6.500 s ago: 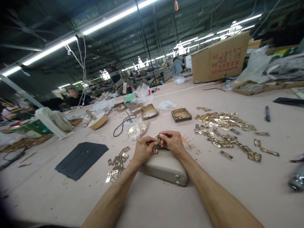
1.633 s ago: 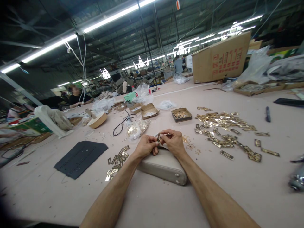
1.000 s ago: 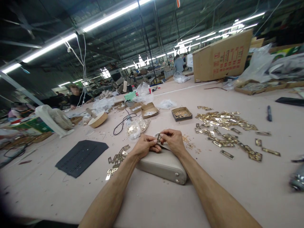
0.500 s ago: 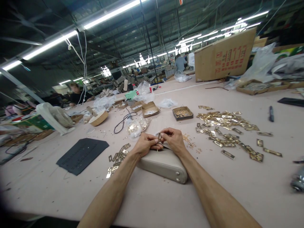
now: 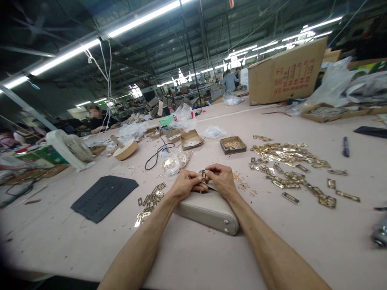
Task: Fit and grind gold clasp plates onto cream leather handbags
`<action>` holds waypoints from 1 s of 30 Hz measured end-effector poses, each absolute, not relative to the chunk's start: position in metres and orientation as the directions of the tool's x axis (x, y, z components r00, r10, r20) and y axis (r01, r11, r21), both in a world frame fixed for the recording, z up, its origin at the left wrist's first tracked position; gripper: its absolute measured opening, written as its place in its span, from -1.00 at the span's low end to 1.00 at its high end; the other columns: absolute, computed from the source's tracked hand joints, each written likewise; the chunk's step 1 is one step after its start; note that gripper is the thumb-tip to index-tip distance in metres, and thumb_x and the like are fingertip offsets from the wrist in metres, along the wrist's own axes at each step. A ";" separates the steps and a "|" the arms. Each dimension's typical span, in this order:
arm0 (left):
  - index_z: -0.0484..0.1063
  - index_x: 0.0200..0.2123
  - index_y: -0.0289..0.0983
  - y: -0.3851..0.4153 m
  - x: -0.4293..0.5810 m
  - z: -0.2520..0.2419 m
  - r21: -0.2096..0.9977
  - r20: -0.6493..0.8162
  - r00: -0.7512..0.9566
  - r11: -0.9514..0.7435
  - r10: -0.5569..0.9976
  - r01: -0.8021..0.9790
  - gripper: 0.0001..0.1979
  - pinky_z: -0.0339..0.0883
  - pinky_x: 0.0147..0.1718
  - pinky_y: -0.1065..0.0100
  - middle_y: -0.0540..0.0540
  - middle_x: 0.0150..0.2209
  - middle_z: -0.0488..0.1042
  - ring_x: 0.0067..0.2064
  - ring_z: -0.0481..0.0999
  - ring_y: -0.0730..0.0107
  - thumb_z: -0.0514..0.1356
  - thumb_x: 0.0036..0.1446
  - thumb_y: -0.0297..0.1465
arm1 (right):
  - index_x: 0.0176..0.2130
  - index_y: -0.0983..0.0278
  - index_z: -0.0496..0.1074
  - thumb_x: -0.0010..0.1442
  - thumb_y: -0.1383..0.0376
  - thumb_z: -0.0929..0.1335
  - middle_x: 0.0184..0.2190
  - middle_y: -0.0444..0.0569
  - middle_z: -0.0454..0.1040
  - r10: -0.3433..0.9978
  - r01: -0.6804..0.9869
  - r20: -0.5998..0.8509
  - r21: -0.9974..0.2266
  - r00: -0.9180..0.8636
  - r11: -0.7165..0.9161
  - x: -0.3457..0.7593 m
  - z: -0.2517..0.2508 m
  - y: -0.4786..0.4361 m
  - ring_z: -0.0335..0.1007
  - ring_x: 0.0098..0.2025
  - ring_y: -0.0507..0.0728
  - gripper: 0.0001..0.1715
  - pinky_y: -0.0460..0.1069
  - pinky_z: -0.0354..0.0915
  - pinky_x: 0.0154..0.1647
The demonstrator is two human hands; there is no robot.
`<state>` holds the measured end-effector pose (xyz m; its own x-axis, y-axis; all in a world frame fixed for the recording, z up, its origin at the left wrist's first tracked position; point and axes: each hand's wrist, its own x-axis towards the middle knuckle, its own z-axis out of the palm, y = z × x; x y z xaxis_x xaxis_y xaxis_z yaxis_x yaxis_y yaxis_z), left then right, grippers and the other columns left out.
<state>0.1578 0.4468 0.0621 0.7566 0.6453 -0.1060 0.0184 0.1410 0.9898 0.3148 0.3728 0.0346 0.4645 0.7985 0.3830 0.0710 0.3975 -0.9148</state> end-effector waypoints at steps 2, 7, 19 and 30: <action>0.60 -0.30 -0.51 0.445 0.158 0.064 0.993 -0.086 0.755 0.113 0.650 0.016 -0.63 0.58 -0.39 0.43 -0.35 -0.42 0.63 -0.43 0.66 0.24 0.46 0.04 -0.25 | -0.31 0.33 0.60 0.06 0.15 0.55 -0.51 -0.02 0.55 0.793 0.080 0.378 -0.918 0.478 0.389 0.314 0.035 0.373 0.48 -0.49 0.14 -0.71 -0.02 0.42 -0.41; 0.57 -0.36 -0.49 0.443 0.157 0.068 0.998 -0.049 0.771 0.056 0.635 0.017 -0.61 0.54 -0.46 0.47 -0.31 -0.49 0.61 -0.49 0.63 0.30 0.46 0.02 -0.21 | -0.21 0.32 0.61 0.09 0.11 0.55 -0.44 -0.05 0.54 0.876 0.025 0.377 -0.922 0.301 0.387 0.322 0.043 0.369 0.41 -0.47 0.08 -0.64 -0.05 0.37 -0.41; 0.52 -0.39 -0.46 0.447 0.155 0.065 0.994 -0.066 0.825 0.106 0.561 0.008 -0.57 0.53 -0.51 0.45 -0.34 -0.43 0.62 -0.46 0.66 0.21 0.50 -0.08 -0.19 | -0.10 0.34 0.60 0.09 0.14 0.59 -0.39 -0.02 0.56 0.965 -0.111 0.250 -0.964 -0.077 0.241 0.344 0.046 0.361 0.47 -0.37 0.09 -0.56 -0.04 0.42 -0.27; 0.49 -0.40 -0.45 0.447 0.154 0.065 0.986 -0.097 0.827 0.167 0.554 0.004 -0.60 0.53 -0.53 0.45 -0.30 -0.48 0.60 -0.47 0.66 0.19 0.51 -0.08 -0.24 | -0.13 0.33 0.59 0.00 0.17 0.64 -0.36 -0.01 0.57 0.978 -0.218 0.192 -0.961 -0.083 0.171 0.345 0.040 0.362 0.53 -0.35 0.15 -0.52 0.03 0.52 -0.22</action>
